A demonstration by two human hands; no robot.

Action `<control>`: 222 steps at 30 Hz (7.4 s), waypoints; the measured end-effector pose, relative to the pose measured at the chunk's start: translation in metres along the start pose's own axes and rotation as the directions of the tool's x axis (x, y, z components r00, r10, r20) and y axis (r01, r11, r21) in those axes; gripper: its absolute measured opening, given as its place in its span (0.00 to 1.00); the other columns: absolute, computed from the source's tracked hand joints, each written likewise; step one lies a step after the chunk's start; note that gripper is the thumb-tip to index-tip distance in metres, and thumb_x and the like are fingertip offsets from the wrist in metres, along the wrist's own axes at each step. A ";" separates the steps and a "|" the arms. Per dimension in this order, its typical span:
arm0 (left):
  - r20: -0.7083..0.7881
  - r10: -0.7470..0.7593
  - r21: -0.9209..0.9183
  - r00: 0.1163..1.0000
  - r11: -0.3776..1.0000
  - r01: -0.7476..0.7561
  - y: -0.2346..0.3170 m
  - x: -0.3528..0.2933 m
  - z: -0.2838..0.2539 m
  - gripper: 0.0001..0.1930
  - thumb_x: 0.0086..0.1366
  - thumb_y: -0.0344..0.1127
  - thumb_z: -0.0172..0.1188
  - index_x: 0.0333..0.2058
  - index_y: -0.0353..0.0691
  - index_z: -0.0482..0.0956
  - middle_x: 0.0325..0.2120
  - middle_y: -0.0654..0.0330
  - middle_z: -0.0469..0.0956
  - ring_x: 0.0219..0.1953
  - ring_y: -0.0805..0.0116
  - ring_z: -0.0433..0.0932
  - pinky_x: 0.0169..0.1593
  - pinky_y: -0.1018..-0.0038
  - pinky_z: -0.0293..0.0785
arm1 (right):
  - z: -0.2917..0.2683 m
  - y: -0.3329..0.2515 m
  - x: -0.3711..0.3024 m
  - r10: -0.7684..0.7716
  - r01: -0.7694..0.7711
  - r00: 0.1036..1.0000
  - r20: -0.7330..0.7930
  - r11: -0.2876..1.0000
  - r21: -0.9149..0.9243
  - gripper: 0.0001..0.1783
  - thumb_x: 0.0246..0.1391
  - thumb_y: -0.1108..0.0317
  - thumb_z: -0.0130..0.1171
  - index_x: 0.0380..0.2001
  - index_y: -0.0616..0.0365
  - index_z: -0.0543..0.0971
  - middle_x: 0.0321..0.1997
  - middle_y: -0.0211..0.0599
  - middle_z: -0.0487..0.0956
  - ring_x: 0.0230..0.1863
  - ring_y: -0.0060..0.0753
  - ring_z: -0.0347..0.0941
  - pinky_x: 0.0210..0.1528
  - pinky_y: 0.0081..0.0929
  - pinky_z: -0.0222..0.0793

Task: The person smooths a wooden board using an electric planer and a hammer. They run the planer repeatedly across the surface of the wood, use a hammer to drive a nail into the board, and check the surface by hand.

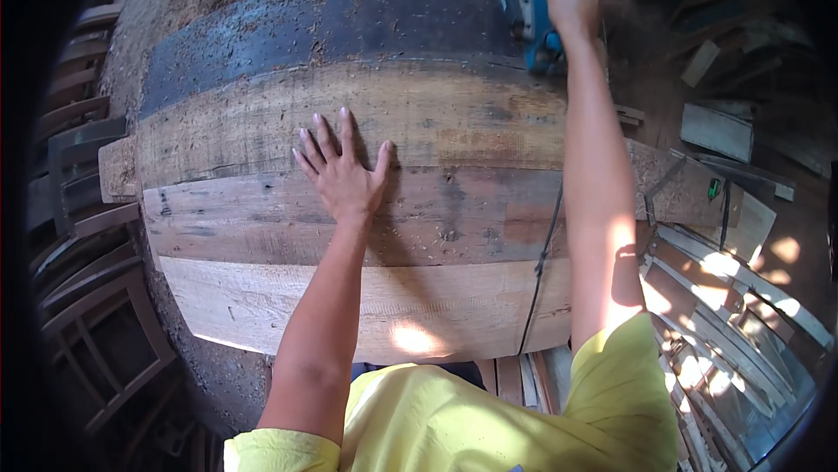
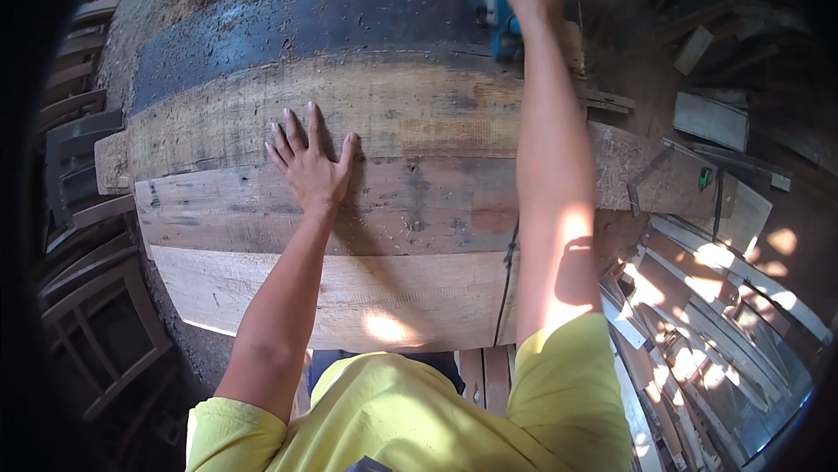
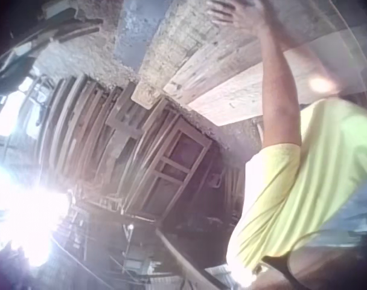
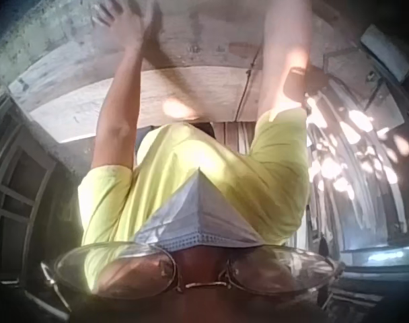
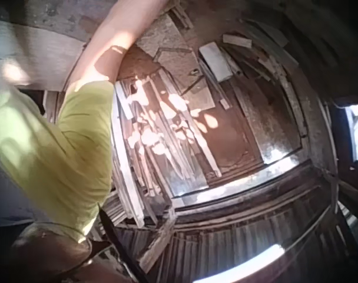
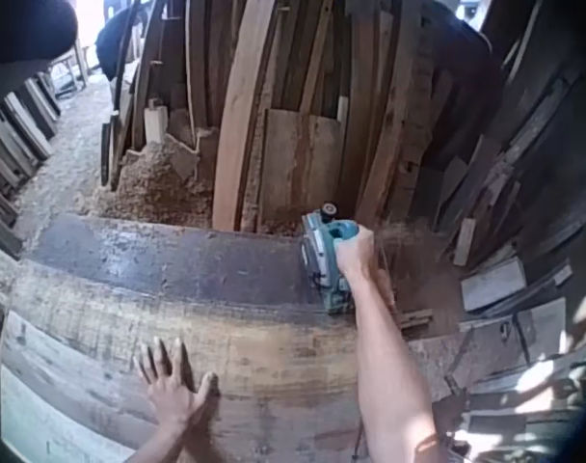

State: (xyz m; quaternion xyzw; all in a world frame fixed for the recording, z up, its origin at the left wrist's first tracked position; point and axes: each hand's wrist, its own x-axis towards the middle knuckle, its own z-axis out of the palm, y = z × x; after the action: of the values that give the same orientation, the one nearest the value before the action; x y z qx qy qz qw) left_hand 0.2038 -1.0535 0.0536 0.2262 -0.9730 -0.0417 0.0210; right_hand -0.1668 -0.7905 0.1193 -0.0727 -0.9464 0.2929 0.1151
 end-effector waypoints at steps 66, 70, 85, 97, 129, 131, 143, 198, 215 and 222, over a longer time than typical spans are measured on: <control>0.084 -0.021 0.030 0.996 0.999 0.019 -0.002 0.001 0.000 0.50 0.71 0.81 0.46 0.84 0.65 0.51 0.84 0.49 0.46 0.85 0.37 0.41 0.84 0.36 0.29 | 0.060 -0.039 0.012 0.007 -0.008 1.000 -0.005 0.999 -0.045 0.21 0.49 0.54 0.74 0.44 0.54 0.91 0.43 0.54 0.91 0.47 0.62 0.89 0.49 0.50 0.82; 0.059 -0.004 0.040 0.998 0.999 0.002 0.000 0.002 0.003 0.50 0.71 0.82 0.44 0.85 0.65 0.50 0.84 0.49 0.46 0.85 0.37 0.41 0.84 0.34 0.30 | 0.066 -0.039 0.032 -0.164 0.166 0.986 -0.035 0.982 0.091 0.19 0.49 0.58 0.76 0.40 0.60 0.92 0.39 0.60 0.89 0.45 0.57 0.90 0.46 0.49 0.82; -0.028 0.027 0.006 0.999 1.000 -0.027 -0.015 0.006 0.024 0.50 0.73 0.84 0.36 0.85 0.63 0.49 0.85 0.46 0.47 0.85 0.34 0.42 0.83 0.35 0.26 | -0.232 0.009 -0.588 0.326 -0.409 0.871 0.368 0.896 0.174 0.43 0.56 0.75 0.65 0.77 0.44 0.75 0.59 0.61 0.86 0.59 0.58 0.87 0.59 0.44 0.82; 0.001 0.072 -0.007 0.997 0.997 -0.072 -0.018 0.004 0.022 0.51 0.72 0.85 0.36 0.85 0.66 0.50 0.85 0.48 0.49 0.85 0.37 0.43 0.84 0.38 0.28 | -0.259 0.004 -0.694 0.312 -0.354 0.901 0.302 0.931 0.093 0.42 0.51 0.78 0.65 0.73 0.53 0.78 0.59 0.63 0.86 0.58 0.66 0.85 0.57 0.47 0.83; -0.006 -0.091 0.057 0.996 0.994 0.091 -0.222 -0.036 -0.014 0.41 0.76 0.64 0.52 0.83 0.65 0.55 0.86 0.59 0.47 0.85 0.43 0.45 0.81 0.28 0.31 | 0.080 -0.117 -0.026 -0.088 0.080 0.995 0.045 0.983 0.165 0.13 0.52 0.60 0.70 0.40 0.46 0.94 0.41 0.50 0.91 0.45 0.56 0.89 0.49 0.49 0.81; -0.019 -0.083 0.049 0.996 0.995 0.083 -0.221 -0.037 -0.011 0.41 0.76 0.64 0.52 0.83 0.64 0.56 0.85 0.59 0.48 0.85 0.42 0.45 0.81 0.26 0.33 | 0.076 -0.114 -0.045 0.071 -0.096 0.985 0.157 0.982 0.161 0.13 0.52 0.59 0.70 0.37 0.55 0.92 0.38 0.56 0.90 0.42 0.59 0.89 0.44 0.50 0.81; -0.090 -0.067 0.067 0.994 0.995 0.073 -0.236 -0.037 0.001 0.39 0.78 0.67 0.49 0.82 0.63 0.57 0.85 0.59 0.48 0.85 0.38 0.45 0.79 0.24 0.36 | -0.141 -0.071 -0.506 0.289 -0.324 0.910 0.297 0.943 0.075 0.28 0.59 0.69 0.67 0.63 0.62 0.82 0.51 0.63 0.87 0.55 0.62 0.86 0.58 0.50 0.80; -0.041 -0.079 0.122 0.996 0.989 0.083 -0.230 -0.034 -0.001 0.40 0.78 0.69 0.47 0.82 0.61 0.59 0.85 0.57 0.50 0.84 0.40 0.47 0.78 0.21 0.36 | -0.033 -0.125 -0.338 0.080 -0.131 0.967 0.243 0.971 0.200 0.23 0.57 0.61 0.66 0.52 0.66 0.87 0.49 0.72 0.86 0.54 0.73 0.83 0.58 0.56 0.80; -0.029 -0.060 0.090 0.998 0.994 0.062 -0.231 -0.030 0.006 0.41 0.77 0.69 0.46 0.82 0.59 0.58 0.84 0.54 0.49 0.84 0.36 0.46 0.78 0.21 0.33 | -0.238 -0.055 -0.794 0.382 -0.403 0.880 0.281 0.915 0.016 0.40 0.49 0.78 0.66 0.70 0.53 0.82 0.58 0.59 0.87 0.58 0.64 0.86 0.58 0.49 0.82; -0.039 -0.049 0.070 0.998 0.996 0.051 -0.228 -0.026 0.001 0.41 0.75 0.69 0.49 0.80 0.57 0.64 0.83 0.54 0.51 0.82 0.35 0.48 0.79 0.23 0.31 | -0.157 -0.116 -0.632 0.362 -0.391 0.894 0.263 0.918 0.068 0.29 0.62 0.74 0.66 0.68 0.60 0.81 0.56 0.58 0.89 0.58 0.54 0.88 0.60 0.41 0.80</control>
State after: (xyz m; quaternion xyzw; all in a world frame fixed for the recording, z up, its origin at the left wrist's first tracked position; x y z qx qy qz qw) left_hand 0.3274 -1.2458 0.0309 0.2518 -0.9673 -0.0034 0.0298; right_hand 0.4743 -0.9309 0.2003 -0.2108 -0.9021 0.3722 -0.0576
